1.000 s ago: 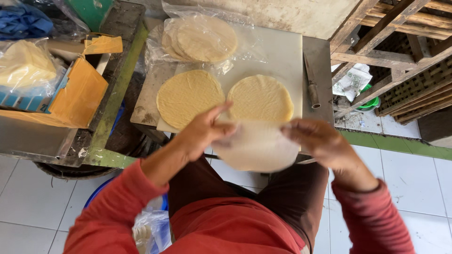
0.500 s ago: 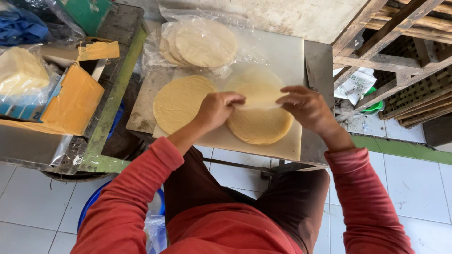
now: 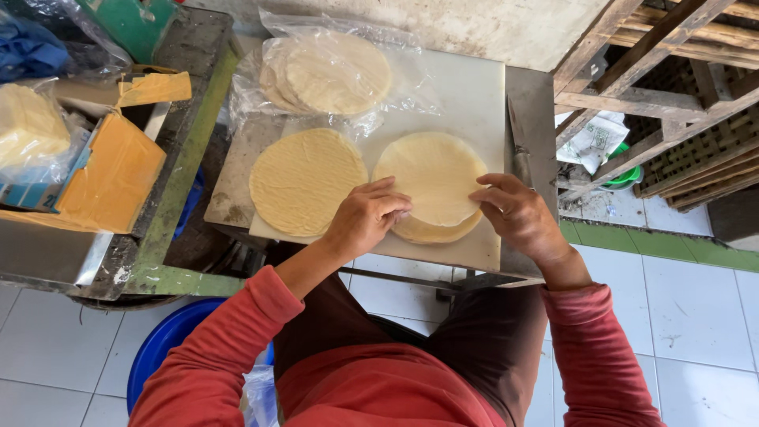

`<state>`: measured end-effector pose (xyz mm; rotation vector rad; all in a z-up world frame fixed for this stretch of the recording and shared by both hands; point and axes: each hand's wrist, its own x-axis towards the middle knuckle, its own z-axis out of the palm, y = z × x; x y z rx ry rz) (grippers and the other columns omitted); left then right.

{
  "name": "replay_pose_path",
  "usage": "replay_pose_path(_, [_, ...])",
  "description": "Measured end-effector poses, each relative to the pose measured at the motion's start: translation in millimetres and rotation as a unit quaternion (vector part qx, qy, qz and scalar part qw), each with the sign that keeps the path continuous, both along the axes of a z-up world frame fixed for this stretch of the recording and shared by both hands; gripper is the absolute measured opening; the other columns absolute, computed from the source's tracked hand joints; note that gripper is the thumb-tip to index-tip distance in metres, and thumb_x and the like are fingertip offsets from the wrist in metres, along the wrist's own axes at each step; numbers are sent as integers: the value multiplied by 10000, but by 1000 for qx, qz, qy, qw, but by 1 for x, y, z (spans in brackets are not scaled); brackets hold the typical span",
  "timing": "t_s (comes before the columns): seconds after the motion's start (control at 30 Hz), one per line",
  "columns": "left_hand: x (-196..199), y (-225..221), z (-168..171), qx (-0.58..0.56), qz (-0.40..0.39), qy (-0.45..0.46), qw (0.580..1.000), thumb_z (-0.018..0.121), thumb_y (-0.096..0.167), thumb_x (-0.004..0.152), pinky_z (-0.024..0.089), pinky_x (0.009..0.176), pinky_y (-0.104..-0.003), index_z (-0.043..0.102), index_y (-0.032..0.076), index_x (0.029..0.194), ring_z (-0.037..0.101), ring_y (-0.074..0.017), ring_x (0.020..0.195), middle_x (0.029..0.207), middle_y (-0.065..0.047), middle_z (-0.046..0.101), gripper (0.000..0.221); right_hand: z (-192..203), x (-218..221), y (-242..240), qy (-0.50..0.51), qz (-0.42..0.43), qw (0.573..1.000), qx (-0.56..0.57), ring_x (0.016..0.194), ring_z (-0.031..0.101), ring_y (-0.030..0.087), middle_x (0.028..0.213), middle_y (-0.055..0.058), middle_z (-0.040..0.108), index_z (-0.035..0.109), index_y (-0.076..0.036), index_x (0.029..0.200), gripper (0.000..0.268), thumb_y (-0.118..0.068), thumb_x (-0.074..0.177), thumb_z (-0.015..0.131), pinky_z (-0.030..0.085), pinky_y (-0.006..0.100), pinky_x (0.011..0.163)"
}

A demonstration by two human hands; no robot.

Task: The person separates individual round dough wrappers from a stack by hand on a metal table. They peel each skin, fold some, and set them aside.

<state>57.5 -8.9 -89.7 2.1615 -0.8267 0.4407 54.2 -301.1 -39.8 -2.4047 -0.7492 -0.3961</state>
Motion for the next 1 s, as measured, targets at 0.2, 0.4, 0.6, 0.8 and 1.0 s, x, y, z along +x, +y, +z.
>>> replay_pose_path(0.2, [-7,2,-10,-9,0,-21,1000,790,66,849,489,1073,-458,735,101,1003,661,-318,1232,1078,-23,766,168,-1,-9,4,-50,3,999,-7,937,734,307,1128,136,721,719,-35,1005,138,-6,874,749,607,366,785])
replay_pose_path(0.4, [-14,5,-5,-3,1,-30,1000,768,42,879,486,1083,-491,732,53,1025,654,-331,1238,1100,-49,750,152,0,-14,8,-85,-4,995,-44,977,725,308,1078,123,737,711,-29,1003,134,4,876,740,605,384,831])
replay_pose_path(0.6, [-16,6,0,30,-7,-47,998,777,68,860,492,1077,-492,743,73,990,647,-334,1231,1112,-50,739,135,4,-17,8,-111,22,990,-86,992,710,293,1095,124,726,714,-19,1036,190,9,850,736,596,384,849])
replay_pose_path(0.8, [-17,10,3,70,-22,-66,995,778,84,880,483,1076,-514,747,59,1018,635,-341,1254,1166,-83,711,143,5,-21,7,-106,15,987,-123,1019,696,280,1125,107,719,708,-25,1059,219,1,844,741,592,381,869])
replay_pose_path(1.0, [-17,12,3,62,-31,-74,995,778,77,887,479,1085,-512,742,56,1009,635,-336,1251,1160,-83,703,129,4,-25,5,-96,23,989,-114,1044,692,288,1135,103,711,700,-48,1032,212,-8,832,759,591,384,870])
